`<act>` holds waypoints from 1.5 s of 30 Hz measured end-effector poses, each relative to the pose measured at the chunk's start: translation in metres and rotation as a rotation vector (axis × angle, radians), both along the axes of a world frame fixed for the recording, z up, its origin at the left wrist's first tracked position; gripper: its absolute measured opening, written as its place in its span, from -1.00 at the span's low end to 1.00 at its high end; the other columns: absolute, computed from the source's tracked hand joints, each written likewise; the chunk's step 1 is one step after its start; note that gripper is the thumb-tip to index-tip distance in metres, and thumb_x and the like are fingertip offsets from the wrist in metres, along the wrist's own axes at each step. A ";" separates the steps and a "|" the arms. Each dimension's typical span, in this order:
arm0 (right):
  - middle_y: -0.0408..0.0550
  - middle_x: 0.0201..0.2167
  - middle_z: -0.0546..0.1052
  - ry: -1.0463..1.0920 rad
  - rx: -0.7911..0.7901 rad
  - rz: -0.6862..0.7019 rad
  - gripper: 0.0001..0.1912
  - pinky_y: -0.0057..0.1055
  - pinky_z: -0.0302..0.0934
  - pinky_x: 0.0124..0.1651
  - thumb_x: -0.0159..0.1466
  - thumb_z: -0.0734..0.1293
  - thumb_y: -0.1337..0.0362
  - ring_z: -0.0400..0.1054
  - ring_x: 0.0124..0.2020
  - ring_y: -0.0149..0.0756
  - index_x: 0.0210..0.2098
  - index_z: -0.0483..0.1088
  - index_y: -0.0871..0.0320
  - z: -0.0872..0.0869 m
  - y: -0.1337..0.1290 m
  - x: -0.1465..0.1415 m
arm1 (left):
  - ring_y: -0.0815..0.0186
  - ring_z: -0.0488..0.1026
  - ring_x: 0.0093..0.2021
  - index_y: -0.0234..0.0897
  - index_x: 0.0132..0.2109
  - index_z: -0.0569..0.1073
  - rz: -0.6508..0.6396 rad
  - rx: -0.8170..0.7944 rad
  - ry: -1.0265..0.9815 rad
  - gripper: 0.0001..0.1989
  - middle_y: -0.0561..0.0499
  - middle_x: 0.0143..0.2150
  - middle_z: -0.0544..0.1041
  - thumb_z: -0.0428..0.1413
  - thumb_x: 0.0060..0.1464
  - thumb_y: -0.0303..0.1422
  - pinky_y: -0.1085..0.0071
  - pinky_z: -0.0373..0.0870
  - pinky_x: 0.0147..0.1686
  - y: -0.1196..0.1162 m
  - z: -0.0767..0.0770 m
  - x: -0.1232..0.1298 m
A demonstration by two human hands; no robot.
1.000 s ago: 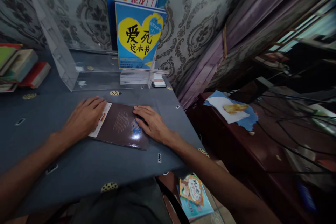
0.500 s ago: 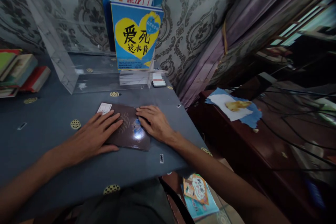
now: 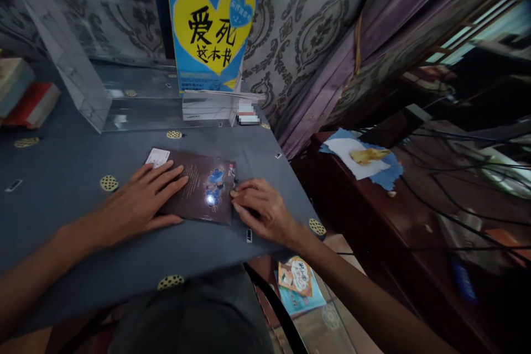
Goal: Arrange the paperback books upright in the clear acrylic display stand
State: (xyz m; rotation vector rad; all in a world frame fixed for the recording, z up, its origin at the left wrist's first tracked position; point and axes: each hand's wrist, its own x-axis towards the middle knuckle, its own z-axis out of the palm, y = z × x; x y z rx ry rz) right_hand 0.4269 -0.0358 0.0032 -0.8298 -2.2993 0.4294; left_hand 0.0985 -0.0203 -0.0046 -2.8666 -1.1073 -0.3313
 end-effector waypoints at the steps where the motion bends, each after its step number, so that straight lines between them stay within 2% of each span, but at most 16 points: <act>1: -0.01 -0.22 0.67 -0.001 -0.001 0.026 -0.80 -0.12 0.41 0.01 0.41 0.27 0.33 0.49 -0.04 -0.15 -0.22 0.56 0.07 0.001 -0.007 -0.001 | -0.10 0.20 0.45 -0.24 0.41 0.32 0.002 -0.002 0.005 -0.24 -0.25 0.43 0.34 -0.13 0.33 0.20 -0.13 0.18 0.37 0.000 0.000 0.000; 7: -0.06 -0.27 0.66 0.026 0.033 0.113 -0.83 -0.18 0.47 -0.06 0.40 0.30 0.37 0.51 -0.10 -0.19 -0.22 0.54 0.05 0.006 -0.037 -0.010 | -0.09 0.21 0.44 -0.24 0.39 0.34 0.010 -0.011 0.001 -0.25 -0.24 0.43 0.33 -0.15 0.34 0.19 -0.13 0.18 0.37 0.001 0.001 0.000; 11: -0.06 -0.36 0.63 0.051 0.047 0.124 -0.82 -0.21 0.48 -0.12 0.40 0.30 0.38 0.50 -0.19 -0.22 -0.29 0.52 0.09 0.010 -0.034 -0.016 | -0.10 0.25 0.42 -0.28 0.37 0.36 0.001 0.041 0.020 -0.28 -0.27 0.41 0.36 -0.18 0.38 0.14 -0.12 0.24 0.33 -0.004 0.002 0.003; 14: -0.08 -0.41 0.61 -0.003 0.032 0.166 -0.79 -0.20 0.46 -0.11 0.43 0.29 0.34 0.51 -0.22 -0.23 -0.31 0.52 0.09 0.016 -0.024 -0.025 | -0.07 0.34 0.36 -0.31 0.31 0.43 0.016 0.112 0.068 -0.39 -0.29 0.34 0.44 -0.23 0.46 -0.02 -0.08 0.28 0.30 -0.019 0.006 0.002; 16: -0.05 -0.31 0.64 -0.035 0.017 0.208 -0.79 -0.19 0.46 -0.02 0.46 0.26 0.30 0.52 -0.14 -0.22 -0.21 0.54 0.10 0.019 -0.015 -0.037 | -0.03 0.41 0.29 -0.29 0.26 0.47 0.048 0.131 0.081 -0.50 -0.27 0.27 0.50 -0.21 0.49 -0.17 -0.04 0.31 0.27 -0.035 0.008 -0.002; 18: 0.01 -0.10 0.64 -0.059 -0.022 0.220 -0.75 -0.17 0.43 0.13 0.50 0.21 0.27 0.49 0.04 -0.21 0.01 0.52 0.11 0.022 -0.006 -0.055 | -0.01 0.47 0.22 -0.29 0.22 0.50 0.091 0.148 0.090 -0.56 -0.26 0.21 0.55 -0.18 0.47 -0.31 -0.02 0.35 0.22 -0.052 0.010 -0.007; 20: 0.07 0.12 0.57 -0.094 -0.090 0.222 -0.65 -0.15 0.35 0.25 0.53 0.16 0.24 0.39 0.23 -0.20 0.23 0.39 0.13 0.025 0.002 -0.077 | -0.02 0.49 0.18 -0.31 0.19 0.52 0.139 0.176 0.098 -0.59 -0.26 0.16 0.58 -0.15 0.44 -0.40 0.00 0.40 0.16 -0.067 0.011 -0.011; 22: 0.09 0.26 0.49 -0.138 -0.162 0.262 -0.57 -0.13 0.26 0.35 0.55 0.13 0.20 0.27 0.36 -0.21 0.34 0.27 0.13 0.029 0.010 -0.102 | -0.04 0.48 0.18 -0.32 0.14 0.55 0.172 0.206 0.104 -0.60 -0.26 0.14 0.58 -0.13 0.38 -0.49 0.02 0.42 0.12 -0.077 0.010 -0.013; 25: 0.12 0.34 0.41 -0.212 -0.241 0.398 -0.49 -0.10 0.11 0.45 0.55 0.15 0.11 0.14 0.45 -0.18 0.40 0.19 0.18 0.034 0.019 -0.135 | -0.01 0.50 0.13 -0.32 0.03 0.58 0.182 0.264 0.096 -0.61 -0.27 0.08 0.59 -0.11 0.30 -0.57 0.07 0.47 0.07 -0.085 0.007 -0.012; 29: 0.16 0.31 0.45 -0.274 -0.280 0.462 -0.47 -0.06 -0.07 0.52 0.55 0.15 0.06 0.24 0.40 -0.18 0.36 0.25 0.25 0.034 0.031 -0.159 | 0.03 0.54 -0.02 -0.34 -0.08 0.59 0.213 0.324 0.071 -0.64 -0.25 -0.08 0.62 -0.09 0.26 -0.60 0.14 0.53 -0.05 -0.086 0.005 -0.009; 32: 0.12 0.27 0.50 -0.282 -0.270 0.399 -0.50 -0.01 -0.11 0.52 0.55 0.14 0.06 0.30 0.36 -0.18 0.34 0.29 0.20 0.027 0.049 -0.160 | 0.05 0.55 -0.03 -0.34 0.01 0.59 0.181 0.286 0.078 -0.60 -0.22 -0.08 0.63 -0.10 0.25 -0.61 0.19 0.54 -0.11 -0.085 0.006 -0.009; 34: 0.14 0.29 0.48 -0.284 -0.253 0.328 -0.50 0.04 -0.11 0.52 0.55 0.14 0.05 0.28 0.38 -0.14 0.34 0.29 0.20 0.020 0.067 -0.155 | 0.03 0.52 0.08 -0.36 0.12 0.55 0.174 0.283 0.064 -0.55 -0.23 0.04 0.62 -0.11 0.25 -0.63 0.21 0.53 -0.08 -0.085 0.007 -0.009; 36: 0.16 0.32 0.44 -0.269 -0.241 0.250 -0.50 0.06 -0.07 0.50 0.55 0.14 0.06 0.24 0.40 -0.11 0.33 0.30 0.20 0.013 0.085 -0.148 | 0.02 0.50 0.16 -0.39 0.15 0.53 0.186 0.313 0.045 -0.57 -0.24 0.10 0.60 -0.10 0.28 -0.63 0.20 0.53 -0.07 -0.083 0.008 -0.009; 39: 0.12 0.34 0.42 -0.222 -0.228 0.205 -0.53 0.08 0.03 0.46 0.56 0.10 0.09 0.27 0.38 -0.11 0.34 0.29 0.14 0.004 0.106 -0.137 | 0.01 0.55 0.05 -0.41 0.06 0.57 0.179 0.351 0.068 -0.68 -0.24 0.00 0.64 -0.06 0.38 -0.49 0.19 0.53 -0.12 -0.078 0.015 -0.005; 43: 0.11 0.33 0.43 -0.181 -0.207 0.243 -0.53 0.06 0.11 0.42 0.56 0.10 0.11 0.31 0.34 -0.11 0.35 0.29 0.12 -0.001 0.113 -0.119 | 0.06 0.57 -0.20 -0.39 0.02 0.57 0.129 0.285 0.135 -0.61 -0.20 -0.18 0.62 -0.09 0.45 -0.26 0.16 0.53 -0.23 -0.062 0.030 0.000; 45: 0.11 0.31 0.45 -0.167 -0.210 0.241 -0.53 0.01 0.15 0.40 0.55 0.10 0.11 0.33 0.33 -0.12 0.33 0.31 0.14 0.000 0.111 -0.106 | 0.04 0.56 -0.19 -0.35 -0.05 0.57 0.118 0.230 0.136 -0.57 -0.21 -0.17 0.60 -0.11 0.46 -0.18 0.12 0.53 -0.20 -0.053 0.033 0.003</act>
